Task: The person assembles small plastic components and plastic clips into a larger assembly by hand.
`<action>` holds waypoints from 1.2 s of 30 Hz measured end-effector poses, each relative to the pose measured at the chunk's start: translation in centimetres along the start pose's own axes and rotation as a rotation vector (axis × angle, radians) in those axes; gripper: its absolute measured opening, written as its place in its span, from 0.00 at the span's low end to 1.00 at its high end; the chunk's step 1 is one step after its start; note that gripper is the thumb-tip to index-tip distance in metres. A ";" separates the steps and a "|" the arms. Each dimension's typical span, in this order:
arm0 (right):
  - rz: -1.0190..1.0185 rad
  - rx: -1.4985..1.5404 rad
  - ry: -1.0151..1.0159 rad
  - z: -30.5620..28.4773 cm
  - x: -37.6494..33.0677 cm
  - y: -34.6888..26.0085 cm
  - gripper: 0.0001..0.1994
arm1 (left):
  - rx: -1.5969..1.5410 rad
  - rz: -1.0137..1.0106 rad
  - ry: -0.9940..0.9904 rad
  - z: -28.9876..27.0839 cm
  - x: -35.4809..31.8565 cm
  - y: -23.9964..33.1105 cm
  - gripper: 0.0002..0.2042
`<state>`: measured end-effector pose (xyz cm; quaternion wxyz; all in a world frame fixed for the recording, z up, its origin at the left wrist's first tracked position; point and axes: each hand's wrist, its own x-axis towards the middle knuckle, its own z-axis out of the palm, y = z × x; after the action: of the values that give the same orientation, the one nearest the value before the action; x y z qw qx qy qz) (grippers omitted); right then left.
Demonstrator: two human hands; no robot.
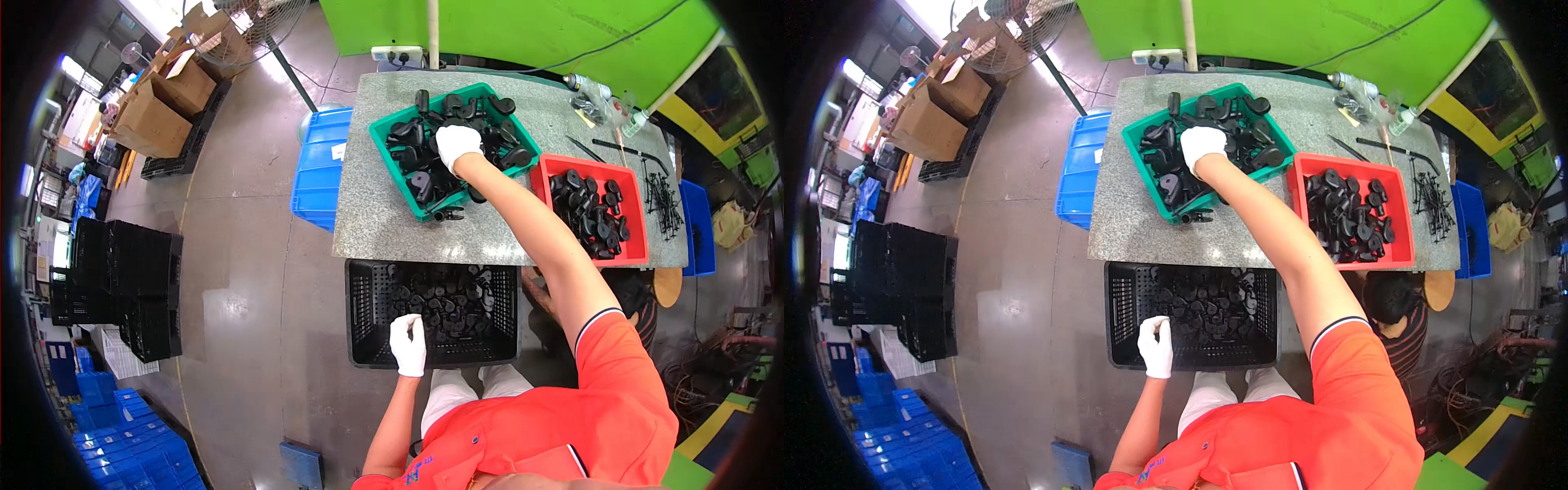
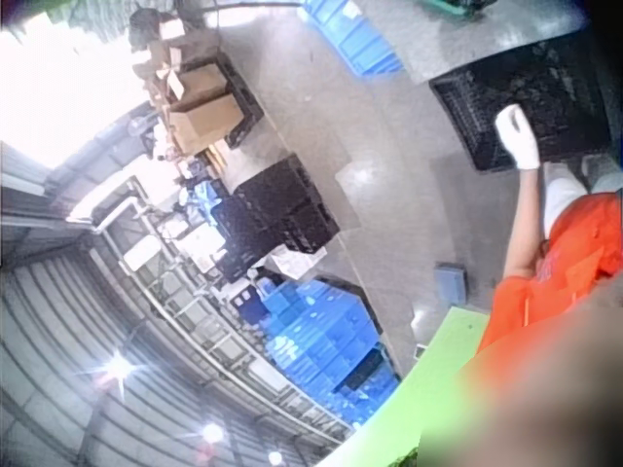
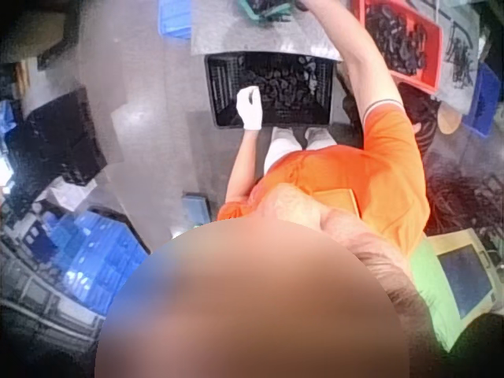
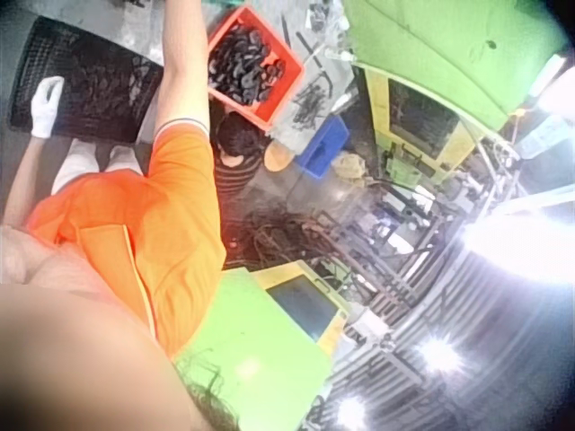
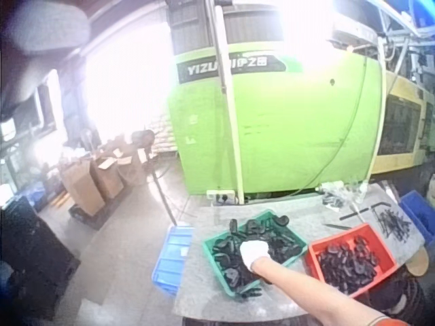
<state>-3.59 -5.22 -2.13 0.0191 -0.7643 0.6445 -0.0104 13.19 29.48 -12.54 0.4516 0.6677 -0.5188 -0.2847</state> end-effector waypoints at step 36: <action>-0.048 0.805 -0.410 -14.5 -13.5 26.1 0.14 | -0.211 0.811 -0.690 22.8 25.3 23.8 0.37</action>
<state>-32.14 3.46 11.34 0.4417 -0.6971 0.5541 -0.1091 -8.98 -2.81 1.29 0.3932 0.2328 -0.8216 -0.3407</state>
